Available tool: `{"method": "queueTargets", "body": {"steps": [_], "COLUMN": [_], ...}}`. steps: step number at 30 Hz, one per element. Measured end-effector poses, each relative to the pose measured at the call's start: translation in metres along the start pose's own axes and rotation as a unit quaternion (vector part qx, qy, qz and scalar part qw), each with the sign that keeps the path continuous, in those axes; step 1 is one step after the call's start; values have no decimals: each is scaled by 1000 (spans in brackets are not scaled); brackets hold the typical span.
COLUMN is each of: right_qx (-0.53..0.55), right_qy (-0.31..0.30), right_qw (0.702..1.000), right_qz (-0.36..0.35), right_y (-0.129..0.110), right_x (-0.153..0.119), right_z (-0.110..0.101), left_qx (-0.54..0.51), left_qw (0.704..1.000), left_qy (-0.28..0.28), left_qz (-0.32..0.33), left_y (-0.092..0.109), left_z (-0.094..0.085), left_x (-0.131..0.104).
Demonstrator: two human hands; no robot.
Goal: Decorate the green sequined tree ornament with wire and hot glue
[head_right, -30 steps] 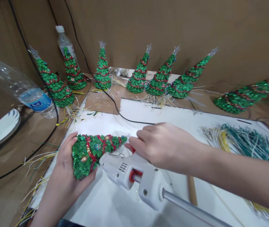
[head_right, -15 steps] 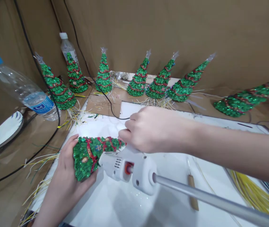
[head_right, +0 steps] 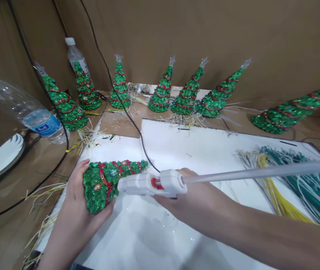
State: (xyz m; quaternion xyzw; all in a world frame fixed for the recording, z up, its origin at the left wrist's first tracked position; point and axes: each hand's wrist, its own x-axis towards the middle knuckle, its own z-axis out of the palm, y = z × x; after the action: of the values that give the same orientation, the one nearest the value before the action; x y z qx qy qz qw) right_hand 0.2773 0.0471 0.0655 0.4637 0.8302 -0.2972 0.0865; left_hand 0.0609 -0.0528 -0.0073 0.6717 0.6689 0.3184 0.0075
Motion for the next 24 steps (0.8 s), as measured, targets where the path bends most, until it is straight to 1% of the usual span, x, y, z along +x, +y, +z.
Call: {"method": "queueTargets", "body": {"steps": [3, 5, 7, 9, 11, 13, 15, 16, 18, 20, 22, 24], "right_qx": [-52, -108, -175, -265, -364, -436, -473, -481, -480, -452, -397, -317], "right_qy": [-9, -11, 5, 33, 49, 40, 28, 27, 29, 40, 43, 30], "right_qw": [999, 992, 975, 943, 898, 859, 836, 830, 830, 847, 879, 919], "right_qz": [-11, -60, -134, -200, -240, -265, -277, -281, -283, -276, -261, -234], "right_y": [3, 8, 11, 9, 2, -10, -20, -23, -24, -16, -5, 6], "right_x": [3, 8, 13, 18, 23, 28, 33, 35, 38, 39, 37, 34], "right_z": [-6, -15, -25, -35, -46, -57, -66, -69, -71, -68, -60, -49], "left_qx": [-5, -9, -10, -10, -13, -17, -17, -17, -15, -12, -12, -13], "left_qw": [1000, 1000, 1000, 1000, 1000, 1000, 1000, 1000, 1000, 1000, 1000, 1000], "left_qy": [1, 5, 6, 6, 7, 7, 3, 0, -6, -7, -5, -1], "left_qz": [-3, -4, 0, 5, 7, 4, 0, -4, -10, -12, -13, -15], "left_y": [0, 0, 0, 0, 0, 0, -1, -1, -1, -1, -1, -1], "left_z": [0, 0, -1, -1, -1, -1, -1, -1, -1, -1, -1, 0], "left_x": [0, 0, 0, 0, 0, 0, 0, 0, 0, 0, 1, 1]}}
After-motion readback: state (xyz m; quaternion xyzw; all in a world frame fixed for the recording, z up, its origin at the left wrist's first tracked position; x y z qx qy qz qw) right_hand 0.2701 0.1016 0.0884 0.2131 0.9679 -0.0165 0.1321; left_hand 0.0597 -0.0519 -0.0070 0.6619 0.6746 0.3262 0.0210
